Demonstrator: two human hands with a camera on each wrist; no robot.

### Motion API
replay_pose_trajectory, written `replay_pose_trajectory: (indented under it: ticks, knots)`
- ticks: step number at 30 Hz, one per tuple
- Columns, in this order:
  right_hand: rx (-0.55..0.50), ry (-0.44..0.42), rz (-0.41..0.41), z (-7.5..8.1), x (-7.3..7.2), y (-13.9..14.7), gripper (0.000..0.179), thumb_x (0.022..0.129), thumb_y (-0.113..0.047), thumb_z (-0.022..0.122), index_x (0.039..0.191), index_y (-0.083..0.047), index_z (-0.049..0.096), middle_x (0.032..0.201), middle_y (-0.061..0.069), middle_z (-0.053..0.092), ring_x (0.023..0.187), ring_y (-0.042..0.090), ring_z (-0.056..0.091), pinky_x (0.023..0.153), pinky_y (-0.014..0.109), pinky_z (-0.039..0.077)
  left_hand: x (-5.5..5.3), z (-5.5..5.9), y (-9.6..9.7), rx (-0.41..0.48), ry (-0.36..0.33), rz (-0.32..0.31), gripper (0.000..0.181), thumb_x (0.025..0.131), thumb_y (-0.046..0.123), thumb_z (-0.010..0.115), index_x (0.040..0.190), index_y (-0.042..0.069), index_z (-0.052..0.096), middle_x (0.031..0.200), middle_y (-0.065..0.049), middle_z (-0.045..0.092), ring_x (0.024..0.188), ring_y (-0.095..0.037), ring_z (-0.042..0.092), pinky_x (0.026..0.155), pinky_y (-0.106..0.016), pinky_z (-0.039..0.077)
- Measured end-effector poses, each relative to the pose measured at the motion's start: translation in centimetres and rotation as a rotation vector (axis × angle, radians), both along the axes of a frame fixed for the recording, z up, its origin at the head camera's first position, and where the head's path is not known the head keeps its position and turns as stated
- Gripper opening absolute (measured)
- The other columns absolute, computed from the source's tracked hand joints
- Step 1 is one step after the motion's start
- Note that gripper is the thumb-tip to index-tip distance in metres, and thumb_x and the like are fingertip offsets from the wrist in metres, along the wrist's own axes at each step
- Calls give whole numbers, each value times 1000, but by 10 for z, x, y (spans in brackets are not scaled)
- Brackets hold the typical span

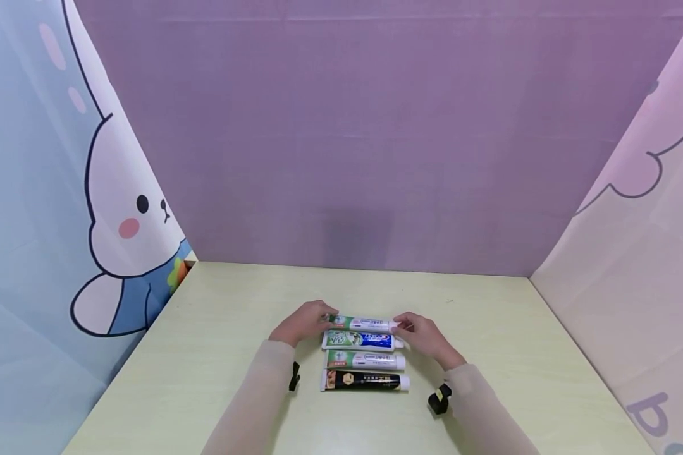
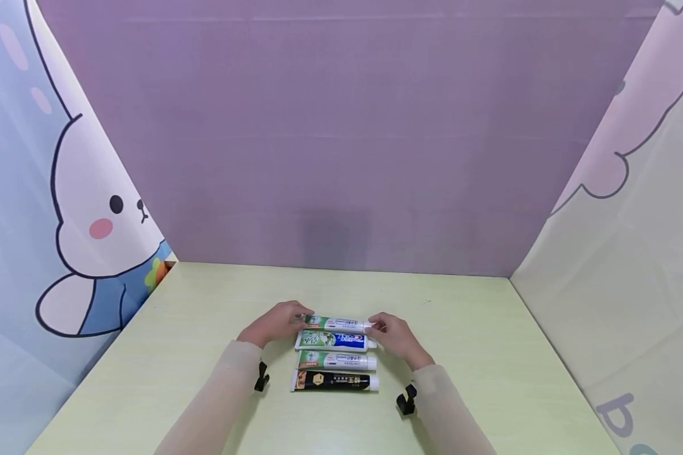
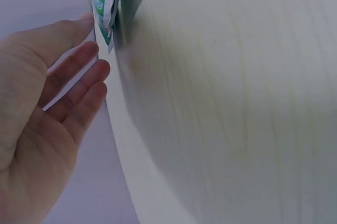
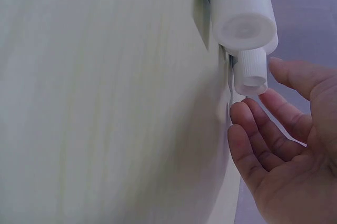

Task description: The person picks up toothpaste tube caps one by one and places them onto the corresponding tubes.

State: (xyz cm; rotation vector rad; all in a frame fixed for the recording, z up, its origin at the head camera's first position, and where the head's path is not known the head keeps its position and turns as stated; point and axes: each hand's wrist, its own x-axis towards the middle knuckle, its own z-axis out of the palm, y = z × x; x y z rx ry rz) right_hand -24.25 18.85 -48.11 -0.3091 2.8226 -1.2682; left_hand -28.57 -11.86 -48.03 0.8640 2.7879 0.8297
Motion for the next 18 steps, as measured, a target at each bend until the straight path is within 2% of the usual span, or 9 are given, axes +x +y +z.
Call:
replay_pose_trajectory:
  ticks: [8, 18]
  knots:
    - [7, 23, 9, 5, 7, 5, 31, 96, -20, 70, 119, 1, 66, 100, 7, 69, 91, 23, 65, 86, 43, 54, 5, 6, -4, 26, -47, 52, 35, 96, 19, 70, 128, 5, 69, 125, -11, 64, 119, -29, 58, 102, -46, 46]
    - [56, 83, 15, 11, 17, 12, 31, 98, -19, 67, 123, 0, 65, 106, 8, 68, 93, 23, 64, 83, 42, 54, 12, 12, -13, -21, 3, 54, 36, 99, 25, 65, 129, 6, 67, 130, -12, 62, 125, -32, 54, 107, -48, 41]
